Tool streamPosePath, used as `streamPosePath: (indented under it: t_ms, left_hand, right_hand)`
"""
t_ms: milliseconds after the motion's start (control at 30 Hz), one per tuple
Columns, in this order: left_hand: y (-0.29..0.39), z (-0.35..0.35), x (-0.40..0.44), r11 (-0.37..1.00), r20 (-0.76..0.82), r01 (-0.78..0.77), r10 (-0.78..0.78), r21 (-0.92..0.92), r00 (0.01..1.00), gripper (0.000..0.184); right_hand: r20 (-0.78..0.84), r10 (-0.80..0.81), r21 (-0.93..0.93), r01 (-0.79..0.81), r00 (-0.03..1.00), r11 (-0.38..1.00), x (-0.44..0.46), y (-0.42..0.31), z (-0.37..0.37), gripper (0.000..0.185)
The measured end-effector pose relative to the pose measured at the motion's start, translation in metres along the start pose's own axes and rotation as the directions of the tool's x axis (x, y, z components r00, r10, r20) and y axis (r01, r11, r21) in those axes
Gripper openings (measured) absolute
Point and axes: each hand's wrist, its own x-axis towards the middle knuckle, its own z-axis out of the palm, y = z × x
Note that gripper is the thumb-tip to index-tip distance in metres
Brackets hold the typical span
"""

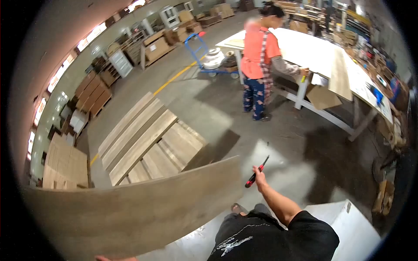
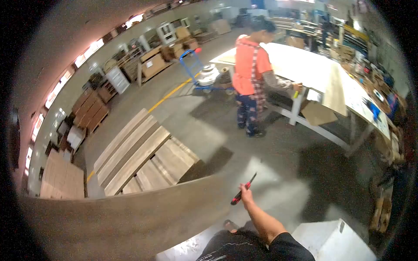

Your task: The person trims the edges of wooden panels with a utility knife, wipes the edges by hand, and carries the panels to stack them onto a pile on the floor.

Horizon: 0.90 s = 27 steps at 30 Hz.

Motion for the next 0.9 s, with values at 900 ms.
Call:
streamPosePath:
  t_ms: [900]
  left_hand:
    - [-0.546,0.097,0.062,0.734,-0.467,0.650,-0.653,-0.196,0.597,0.073]
  right_hand:
    - [0.333,-0.269,-0.486,0.409,0.904,0.773,0.436,-0.328,0.295,0.026]
